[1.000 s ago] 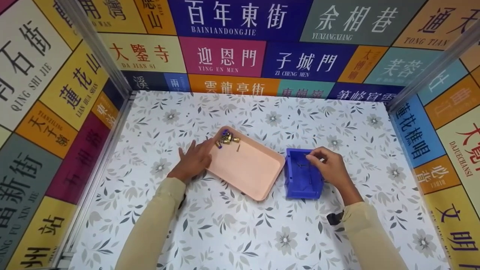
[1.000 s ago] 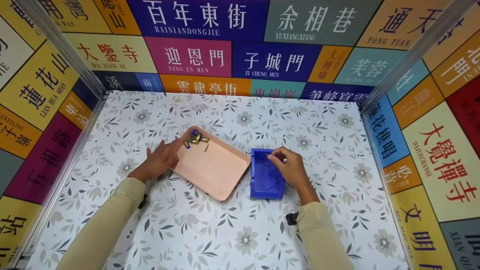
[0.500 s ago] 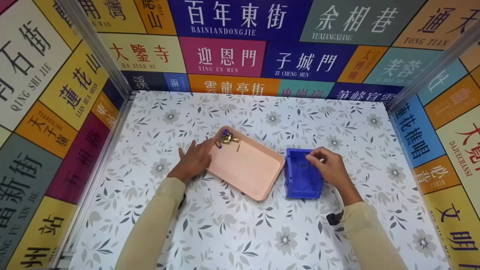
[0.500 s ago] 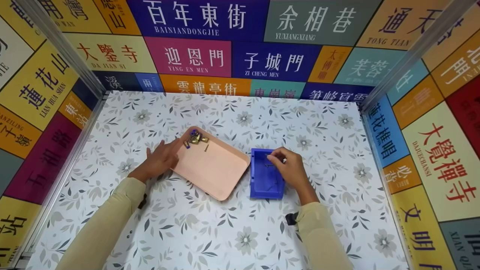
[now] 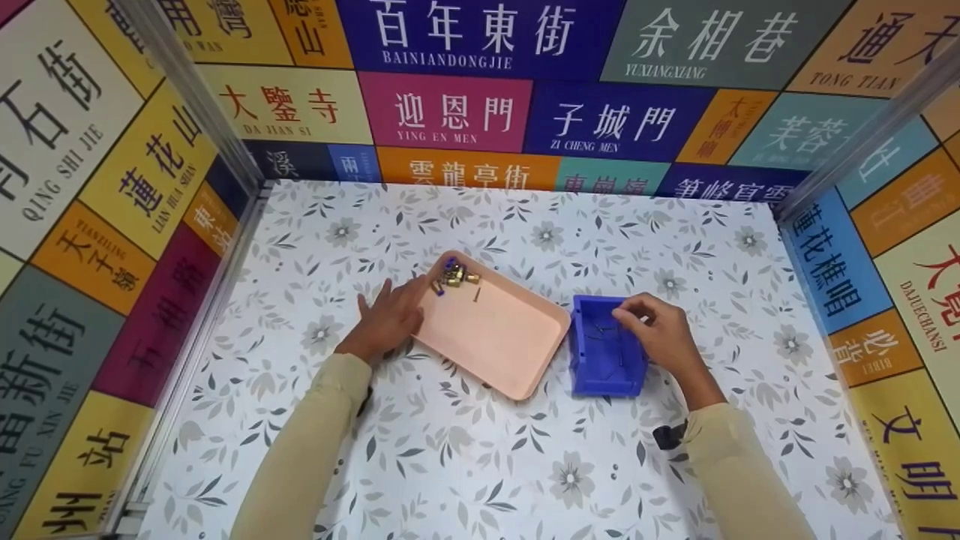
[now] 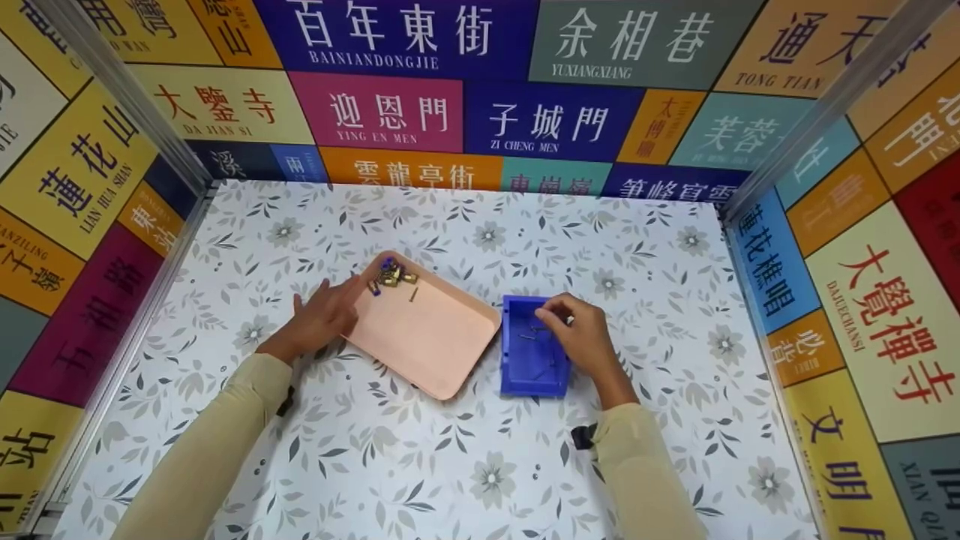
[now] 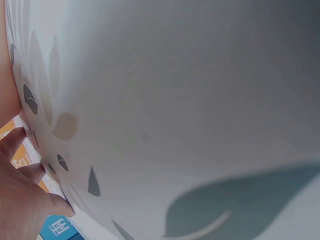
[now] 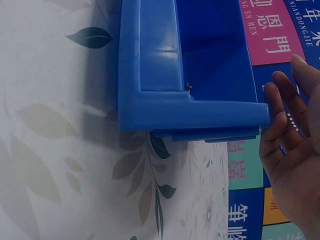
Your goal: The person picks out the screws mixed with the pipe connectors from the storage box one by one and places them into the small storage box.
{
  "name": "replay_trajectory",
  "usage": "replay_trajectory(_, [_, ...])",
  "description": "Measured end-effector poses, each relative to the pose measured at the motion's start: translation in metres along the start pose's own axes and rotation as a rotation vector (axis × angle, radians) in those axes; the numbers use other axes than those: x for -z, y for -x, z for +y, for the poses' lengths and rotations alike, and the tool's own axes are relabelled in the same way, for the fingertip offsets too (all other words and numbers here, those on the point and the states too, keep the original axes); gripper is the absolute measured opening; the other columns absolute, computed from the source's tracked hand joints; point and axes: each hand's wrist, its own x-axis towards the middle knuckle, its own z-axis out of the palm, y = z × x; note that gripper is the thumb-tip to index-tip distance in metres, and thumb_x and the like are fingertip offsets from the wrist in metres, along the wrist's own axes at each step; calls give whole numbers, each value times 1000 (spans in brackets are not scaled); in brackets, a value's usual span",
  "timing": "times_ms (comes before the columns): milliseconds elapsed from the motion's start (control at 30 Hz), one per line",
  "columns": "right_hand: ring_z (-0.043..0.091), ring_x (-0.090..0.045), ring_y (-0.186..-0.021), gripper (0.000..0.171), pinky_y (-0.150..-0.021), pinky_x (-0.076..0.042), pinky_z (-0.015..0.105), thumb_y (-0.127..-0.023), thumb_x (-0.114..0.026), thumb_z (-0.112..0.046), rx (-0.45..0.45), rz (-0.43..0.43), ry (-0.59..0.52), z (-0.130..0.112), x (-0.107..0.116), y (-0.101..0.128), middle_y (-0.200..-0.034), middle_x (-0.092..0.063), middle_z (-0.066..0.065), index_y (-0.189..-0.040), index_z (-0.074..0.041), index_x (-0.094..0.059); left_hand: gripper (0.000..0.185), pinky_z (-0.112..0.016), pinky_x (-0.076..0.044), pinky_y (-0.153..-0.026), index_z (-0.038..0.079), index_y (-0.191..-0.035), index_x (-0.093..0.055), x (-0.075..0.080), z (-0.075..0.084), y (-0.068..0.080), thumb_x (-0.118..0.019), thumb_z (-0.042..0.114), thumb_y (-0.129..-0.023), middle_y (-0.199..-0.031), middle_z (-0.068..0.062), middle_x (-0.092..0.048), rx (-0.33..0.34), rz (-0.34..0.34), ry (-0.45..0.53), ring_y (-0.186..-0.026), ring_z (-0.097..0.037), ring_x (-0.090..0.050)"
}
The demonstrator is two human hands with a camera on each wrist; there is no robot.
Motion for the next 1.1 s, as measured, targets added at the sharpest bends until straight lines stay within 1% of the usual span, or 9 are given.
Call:
replay_trajectory(167, [4,-65,-78,8,-66,-46,11,-92,-77,-11,-6,16,1,0,-2,-1,-88,-75,13,-94,-4,-74,60,-80,12,-113,41,-165,-6,1,1,0,-28,45,-109,-172,6,-17,0,0,-6,-158,-44,2])
replay_trajectory(233, [7,-65,-77,8,-65,-45,11,-91,-77,-9,8,23,-2,0,-3,-2,-87,-74,14,-94,-2,-74,60,-80,12,-113,40,-165,-6,2,1,0,-27,46,-109,-172,6,-17,-3,-2,-5,-158,-44,2])
replay_trajectory(433, [2,-62,-73,6,-63,-44,13,-91,-77,-11,34,25,3,-5,-5,-3,-83,-73,7,-92,-6,-74,59,-83,8,-111,39,-165,-6,2,1,-1,-25,48,-110,-172,3,-19,-25,0,-30,-157,-47,-2])
replay_trajectory(533, [3,-64,-75,8,-65,-48,14,-92,-78,-16,43,11,-38,-6,-7,-5,-84,-73,3,-93,-8,-74,60,-83,8,-111,39,-165,-5,2,1,-2,-24,48,-109,-172,3,-19,-17,-4,-29,-157,-47,-2])
replay_trajectory(633, [5,-66,-76,11,-67,-51,15,-92,-77,-19,48,-6,-77,-10,-11,-8,-85,-73,2,-93,-8,-74,60,-82,10,-111,40,-165,-5,1,1,-2,-24,50,-108,-172,3,-19,-5,-6,-20,-158,-47,-1])
replay_trajectory(767, [7,-66,-75,12,-67,-51,17,-93,-77,-19,62,-19,-109,-17,-18,-13,-85,-73,2,-94,-7,-74,59,-83,10,-111,44,-164,-4,0,1,-3,-23,54,-108,-172,4,-19,-11,3,-9,-157,-48,0])
replay_trajectory(1000, [10,-66,-73,7,-66,-52,17,-91,-77,-14,52,-30,-162,-32,-33,-22,-85,-74,8,-93,-7,-74,61,-82,10,-111,43,-164,-5,0,1,-2,-23,57,-108,-172,4,-18,-21,8,-8,-157,-49,0])
replay_trajectory(1100, [13,-65,-73,8,-66,-52,19,-91,-77,-9,48,-28,-156,-50,-38,-25,-84,-74,12,-92,-2,-74,60,-83,11,-110,44,-164,-5,1,2,-1,-22,57,-108,-172,5,-18,-20,11,2,-157,-49,0])
